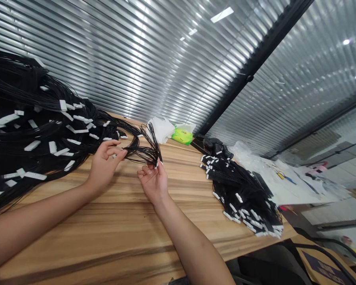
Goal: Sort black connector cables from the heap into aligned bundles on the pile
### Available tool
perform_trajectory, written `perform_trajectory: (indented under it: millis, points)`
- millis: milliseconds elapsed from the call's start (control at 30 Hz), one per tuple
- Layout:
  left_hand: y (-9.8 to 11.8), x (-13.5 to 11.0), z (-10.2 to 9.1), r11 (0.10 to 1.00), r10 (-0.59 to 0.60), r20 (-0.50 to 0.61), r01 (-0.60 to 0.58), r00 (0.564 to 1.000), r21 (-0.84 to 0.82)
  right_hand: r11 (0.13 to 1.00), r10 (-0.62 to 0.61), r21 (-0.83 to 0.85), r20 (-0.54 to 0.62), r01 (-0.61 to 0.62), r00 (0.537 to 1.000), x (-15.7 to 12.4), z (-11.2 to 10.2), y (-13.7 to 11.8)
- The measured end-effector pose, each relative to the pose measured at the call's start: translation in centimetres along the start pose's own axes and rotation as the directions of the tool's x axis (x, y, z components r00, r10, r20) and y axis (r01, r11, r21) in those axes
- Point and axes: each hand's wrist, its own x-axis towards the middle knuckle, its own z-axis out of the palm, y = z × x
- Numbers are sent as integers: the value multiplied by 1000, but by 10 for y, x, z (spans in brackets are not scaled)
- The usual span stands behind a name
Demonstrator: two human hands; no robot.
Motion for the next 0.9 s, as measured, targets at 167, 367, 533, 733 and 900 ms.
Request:
perform_trajectory:
  millis: [167,367,533,733,900]
  points:
    - [-3,1,5,970,-53,120,79,991,-229,997,22,72,43,-25,999,-5,3,-3]
    - [-16,6,8,926,-113,53,124,992,-356,995,64,72,46,-67,997,-7,4,-1]
    - [-18,7,10,909,-205,269,285,941,-305,992,37,120,56,-44,998,-3,4,-8]
    - [-15,5,10,852,-275,342,393,899,-347,989,-2,148,27,-2,1000,-2,4,-12]
    - [-9,1,10,709,-310,452,520,836,-476,971,40,232,103,-64,994,-3,4,-12]
